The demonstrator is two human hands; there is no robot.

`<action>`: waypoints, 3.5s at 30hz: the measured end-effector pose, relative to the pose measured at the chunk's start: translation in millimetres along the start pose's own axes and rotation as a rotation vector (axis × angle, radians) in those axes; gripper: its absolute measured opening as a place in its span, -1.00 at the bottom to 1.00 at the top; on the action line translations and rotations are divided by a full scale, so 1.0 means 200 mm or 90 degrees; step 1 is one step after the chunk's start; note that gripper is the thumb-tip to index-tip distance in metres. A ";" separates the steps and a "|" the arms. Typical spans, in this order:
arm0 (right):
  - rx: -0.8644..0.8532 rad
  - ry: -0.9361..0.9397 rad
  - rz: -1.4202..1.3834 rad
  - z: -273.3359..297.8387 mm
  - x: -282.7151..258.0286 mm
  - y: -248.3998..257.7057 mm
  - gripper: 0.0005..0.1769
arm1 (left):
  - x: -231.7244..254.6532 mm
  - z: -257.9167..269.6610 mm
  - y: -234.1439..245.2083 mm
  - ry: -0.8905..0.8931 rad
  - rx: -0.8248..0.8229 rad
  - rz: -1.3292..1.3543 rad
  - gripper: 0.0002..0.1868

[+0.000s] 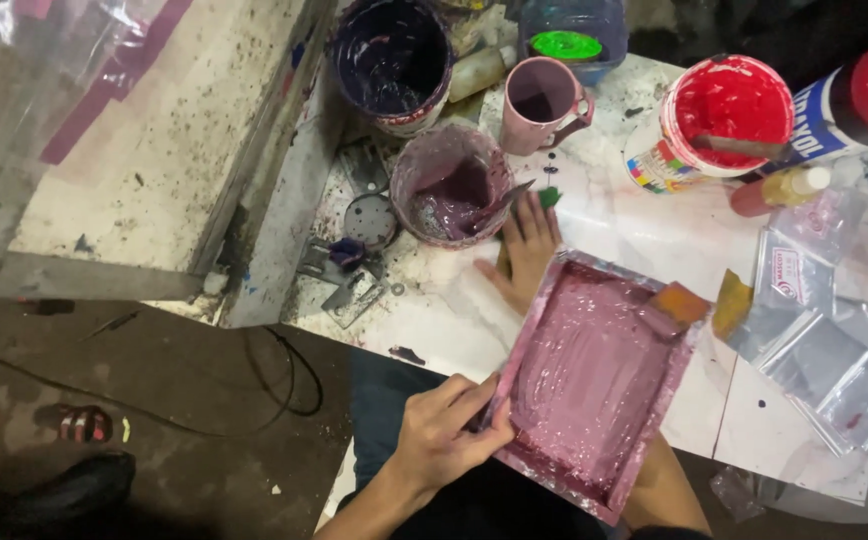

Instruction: The person spreads a purple substance inside a rectangular tray using a small yellow sponge. They then wipe their hands with a green cloth and clean the surrounding table surface. The person continues to spread the substance in the tray and handles a clear plastic bag.

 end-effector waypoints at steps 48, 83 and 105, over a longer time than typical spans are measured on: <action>-0.291 -0.573 0.325 0.65 0.04 1.60 0.03 | -0.20 0.09 0.00 0.061 -0.023 -0.127 -0.91; -0.429 -0.379 0.255 0.07 0.34 0.99 0.18 | -0.32 0.19 -0.05 0.081 -0.032 -0.080 -0.84; -0.504 -0.148 0.140 -0.24 0.29 0.40 0.00 | -0.34 0.21 0.03 0.090 0.020 -0.131 -0.86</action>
Point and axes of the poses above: each hand's wrist, its own z-axis away from the middle knuckle, its own y-axis out of the back of the hand, x = y × z, the point moved 5 cm from there along -z, towards the middle knuckle, and after that the axes turned 3 degrees about x, right-handed, at the moved point
